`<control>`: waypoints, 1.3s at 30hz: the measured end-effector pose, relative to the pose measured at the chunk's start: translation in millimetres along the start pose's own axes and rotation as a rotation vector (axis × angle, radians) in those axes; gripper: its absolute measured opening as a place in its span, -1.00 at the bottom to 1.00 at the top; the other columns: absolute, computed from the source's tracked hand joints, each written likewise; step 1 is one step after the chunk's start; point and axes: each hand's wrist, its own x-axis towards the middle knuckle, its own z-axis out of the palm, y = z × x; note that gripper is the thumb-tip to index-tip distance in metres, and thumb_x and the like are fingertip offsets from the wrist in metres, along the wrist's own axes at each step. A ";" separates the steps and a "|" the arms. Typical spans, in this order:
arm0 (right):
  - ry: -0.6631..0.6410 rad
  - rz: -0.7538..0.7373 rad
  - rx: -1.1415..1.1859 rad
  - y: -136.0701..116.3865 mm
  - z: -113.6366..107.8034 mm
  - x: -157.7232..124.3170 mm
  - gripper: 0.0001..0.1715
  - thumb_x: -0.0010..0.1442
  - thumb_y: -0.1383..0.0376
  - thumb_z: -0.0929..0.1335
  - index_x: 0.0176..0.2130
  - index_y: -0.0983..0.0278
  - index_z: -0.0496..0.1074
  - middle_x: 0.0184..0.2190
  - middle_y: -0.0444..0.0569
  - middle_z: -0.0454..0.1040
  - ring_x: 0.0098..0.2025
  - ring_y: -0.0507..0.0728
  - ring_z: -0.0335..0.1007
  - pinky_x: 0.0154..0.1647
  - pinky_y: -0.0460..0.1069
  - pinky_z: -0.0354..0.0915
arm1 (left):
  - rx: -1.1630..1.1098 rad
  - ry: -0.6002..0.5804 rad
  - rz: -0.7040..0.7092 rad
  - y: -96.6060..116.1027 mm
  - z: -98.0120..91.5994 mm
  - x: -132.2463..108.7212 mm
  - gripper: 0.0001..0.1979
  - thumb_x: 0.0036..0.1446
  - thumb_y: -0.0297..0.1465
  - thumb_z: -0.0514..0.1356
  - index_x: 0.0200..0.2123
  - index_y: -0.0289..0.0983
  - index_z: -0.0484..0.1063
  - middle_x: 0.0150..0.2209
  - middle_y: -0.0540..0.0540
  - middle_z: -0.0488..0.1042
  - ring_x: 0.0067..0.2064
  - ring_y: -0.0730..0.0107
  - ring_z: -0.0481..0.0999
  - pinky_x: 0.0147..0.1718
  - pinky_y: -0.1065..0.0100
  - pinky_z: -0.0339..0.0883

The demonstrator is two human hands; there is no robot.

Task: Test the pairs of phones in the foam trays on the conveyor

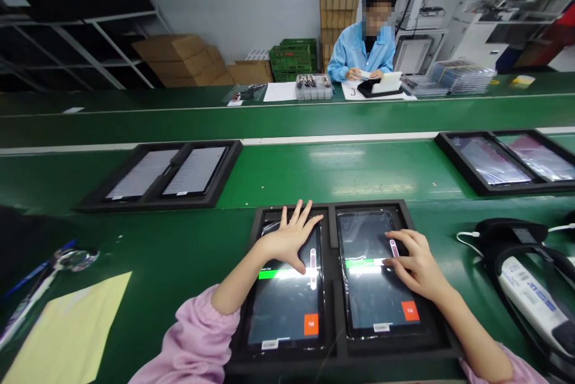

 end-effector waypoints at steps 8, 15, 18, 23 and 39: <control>0.093 -0.026 -0.034 7.5 -13.9 -1.3 -0.51 0.35 0.34 0.19 -0.44 0.18 0.59 -0.07 0.04 0.42 -0.05 0.28 0.31 -0.02 0.21 0.22 | -0.095 0.005 -0.019 -40.3 -18.3 -53.8 0.11 -0.16 -0.21 0.46 0.37 -0.10 -0.10 0.43 -0.38 -0.30 0.43 -0.31 -0.31 0.28 -0.37 -0.33; -0.224 -0.201 -0.002 -26.0 -11.1 37.4 -0.60 0.43 0.29 0.19 -0.19 0.19 0.59 0.03 0.08 0.36 0.04 0.28 0.24 0.06 0.22 0.14 | -0.113 0.071 -0.185 -56.7 -13.8 -69.3 -0.15 -0.14 -0.45 0.25 0.26 -0.20 0.07 0.26 -0.23 0.14 0.32 -0.02 0.12 0.29 -0.03 0.07; -0.365 -0.210 -0.021 -38.4 10.8 50.5 -0.71 0.41 0.20 0.31 0.04 0.15 0.54 0.13 0.14 0.29 0.14 0.34 0.15 0.16 0.31 0.06 | -0.101 0.106 -0.197 -53.2 -17.7 -65.6 -0.26 -0.18 -0.55 0.18 0.16 -0.19 0.18 0.20 -0.17 0.24 0.27 0.04 0.22 0.23 0.07 0.18; -0.440 -0.159 -0.020 -21.7 14.1 48.1 -0.77 0.37 0.20 0.37 -0.01 -0.02 0.57 0.19 0.04 0.23 0.20 0.35 0.09 0.24 0.40 -0.06 | -0.111 0.159 -0.198 -52.0 -26.5 -61.4 -0.46 -0.17 -0.53 0.25 -0.02 -0.21 0.31 0.01 -0.10 0.38 0.11 0.07 0.36 0.19 0.04 0.15; 0.022 0.601 -0.475 38.8 27.6 11.6 -0.60 0.10 0.49 0.25 -0.25 0.20 0.61 0.08 0.11 0.26 0.09 0.35 0.15 0.00 0.27 0.27 | 0.118 0.433 0.031 17.1 16.4 -1.8 -0.49 0.25 0.05 0.14 0.09 -0.15 0.40 0.11 -0.30 0.31 0.22 -0.07 0.25 0.23 -0.31 -0.13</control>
